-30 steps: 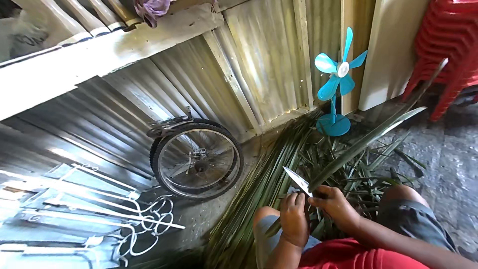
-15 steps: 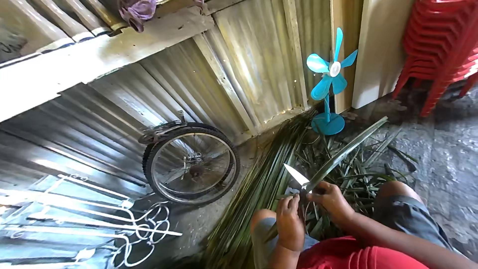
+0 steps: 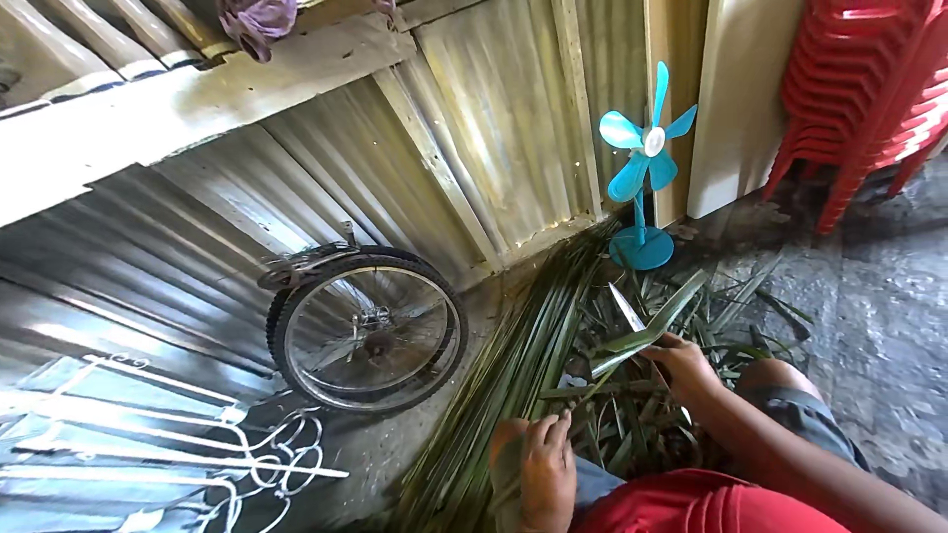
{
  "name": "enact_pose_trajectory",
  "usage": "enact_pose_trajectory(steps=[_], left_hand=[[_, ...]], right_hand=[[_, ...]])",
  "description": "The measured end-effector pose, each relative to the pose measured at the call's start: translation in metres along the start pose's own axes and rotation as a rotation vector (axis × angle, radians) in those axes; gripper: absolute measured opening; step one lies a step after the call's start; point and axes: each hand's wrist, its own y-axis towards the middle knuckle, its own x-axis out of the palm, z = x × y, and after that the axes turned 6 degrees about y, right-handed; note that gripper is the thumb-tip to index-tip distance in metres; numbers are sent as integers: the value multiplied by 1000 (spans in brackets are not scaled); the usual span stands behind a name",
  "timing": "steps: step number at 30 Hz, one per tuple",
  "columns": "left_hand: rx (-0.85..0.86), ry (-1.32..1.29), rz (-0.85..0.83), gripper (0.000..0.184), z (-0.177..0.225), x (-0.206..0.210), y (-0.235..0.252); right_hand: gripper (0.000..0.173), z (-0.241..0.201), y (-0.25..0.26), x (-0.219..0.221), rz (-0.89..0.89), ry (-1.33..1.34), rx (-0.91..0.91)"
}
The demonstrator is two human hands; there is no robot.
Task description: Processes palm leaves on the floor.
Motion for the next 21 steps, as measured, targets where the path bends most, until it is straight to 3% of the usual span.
enact_pose_trajectory(steps=[8,15,21], left_hand=[[-33,29,-48,30,-41,-26,-20],[21,100,-76,29,-63,-46,-16],[39,125,-140,30,-92,-62,-27]], right_hand=[[20,-27,38,-38,153,71,-8],[23,-59,72,-91,332,34,-60],[25,-80,94,-141,385,45,-39]])
